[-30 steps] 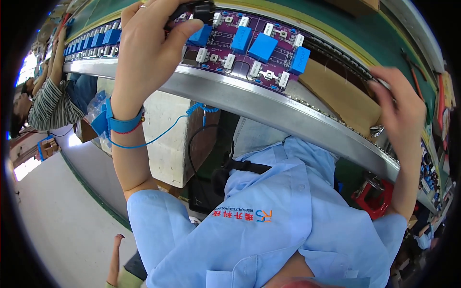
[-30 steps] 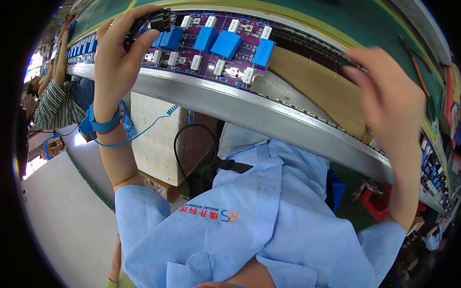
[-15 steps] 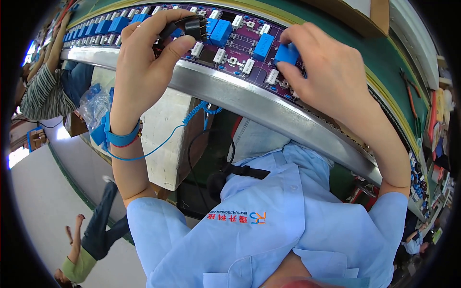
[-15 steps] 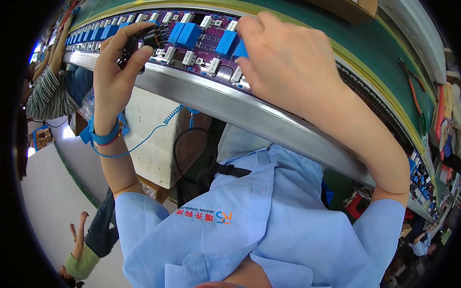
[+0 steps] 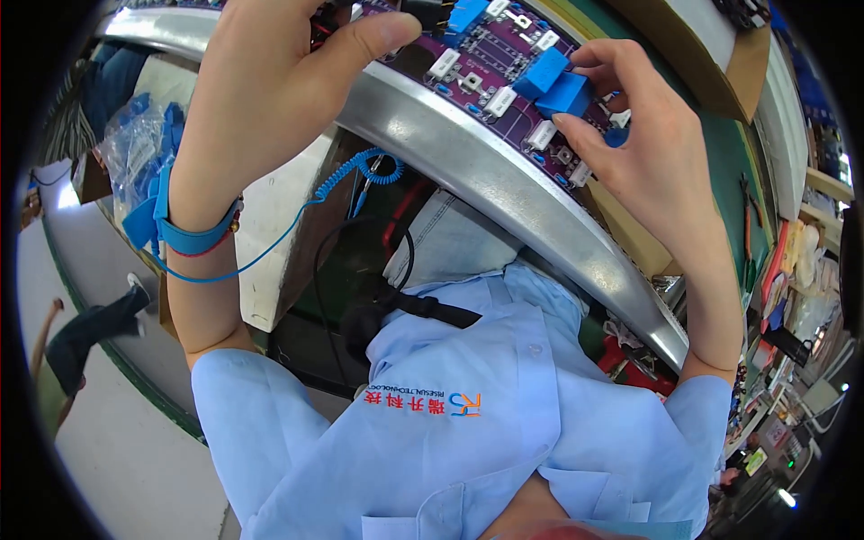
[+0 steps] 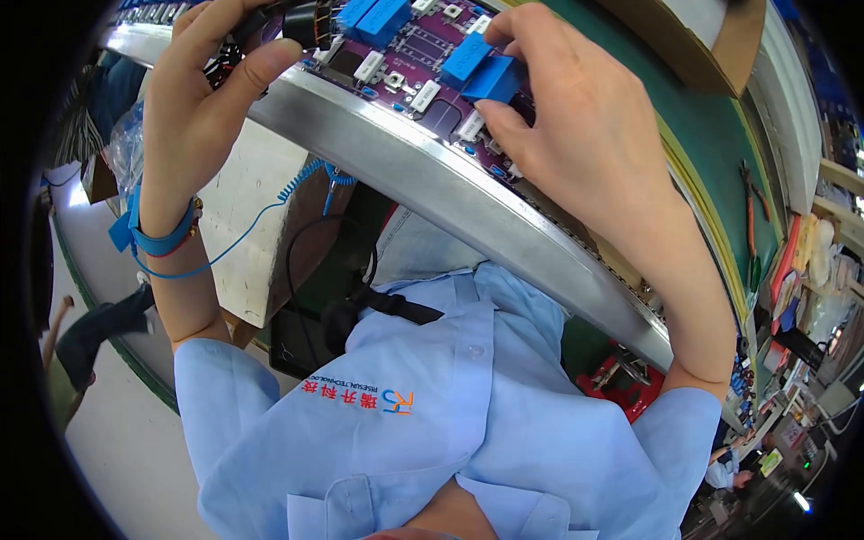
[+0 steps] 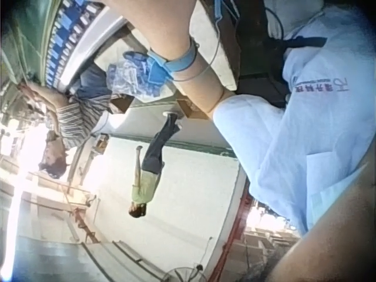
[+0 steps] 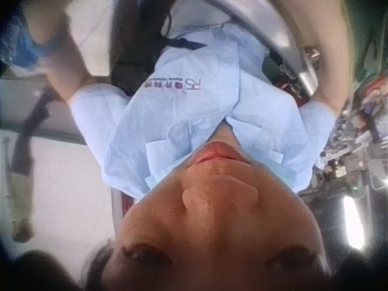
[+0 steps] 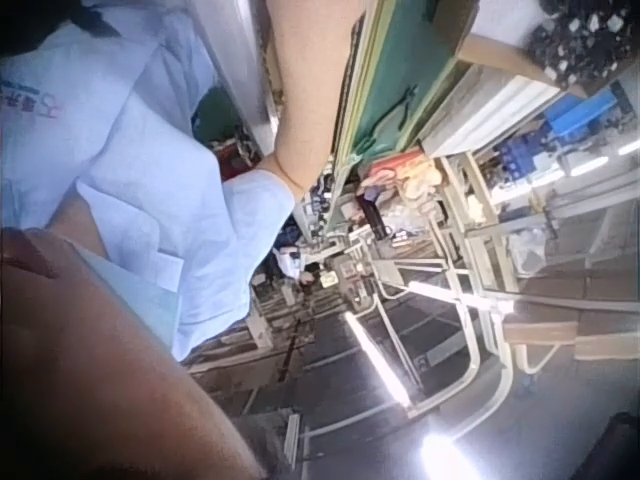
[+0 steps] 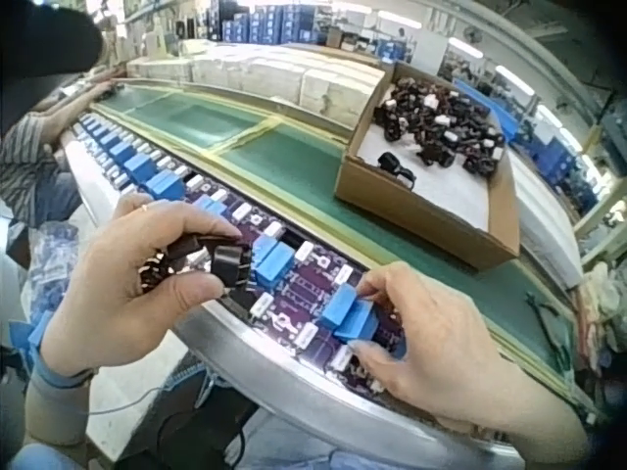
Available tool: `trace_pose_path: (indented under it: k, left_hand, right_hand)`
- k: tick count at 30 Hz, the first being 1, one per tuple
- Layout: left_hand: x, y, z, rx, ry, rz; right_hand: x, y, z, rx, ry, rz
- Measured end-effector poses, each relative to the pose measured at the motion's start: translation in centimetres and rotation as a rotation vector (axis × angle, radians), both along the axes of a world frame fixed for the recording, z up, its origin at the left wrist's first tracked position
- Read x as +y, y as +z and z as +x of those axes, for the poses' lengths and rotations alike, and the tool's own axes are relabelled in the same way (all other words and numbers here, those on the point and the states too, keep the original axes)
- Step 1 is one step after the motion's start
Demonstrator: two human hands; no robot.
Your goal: The person assembles electronic components and capacitors onto circuit boards by hand, taking them from a box and using pliers to secure them.
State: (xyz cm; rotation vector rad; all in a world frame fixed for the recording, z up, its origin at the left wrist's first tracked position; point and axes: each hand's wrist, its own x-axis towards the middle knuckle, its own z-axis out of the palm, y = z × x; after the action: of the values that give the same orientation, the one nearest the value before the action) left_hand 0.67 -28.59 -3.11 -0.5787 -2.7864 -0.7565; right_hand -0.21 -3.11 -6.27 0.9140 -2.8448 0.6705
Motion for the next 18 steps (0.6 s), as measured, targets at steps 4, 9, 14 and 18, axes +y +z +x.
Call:
trace_pose_path:
  k: [4, 9, 14, 18]
  left_hand:
    - [-0.7, -0.7, 0.1, 0.026, -0.019, 0.005]
    - [-1.2, -0.3, 0.8, 0.002, -0.03, -0.04]
    - [-1.0, -0.8, 0.1, 0.001, -0.05, -0.029]
    - [-1.0, -1.4, 0.1, 0.023, -0.065, -0.057]
  right_hand:
    - [-0.4, 1.0, 0.1, -0.048, -0.053, 0.08]
    - [-0.7, 1.7, -0.6, 0.002, 0.037, 0.164]
    - [-4.8, 6.3, -0.7, -0.297, -0.218, 0.434]
    - [-5.3, 6.1, -0.3, -0.34, -0.252, 0.394]
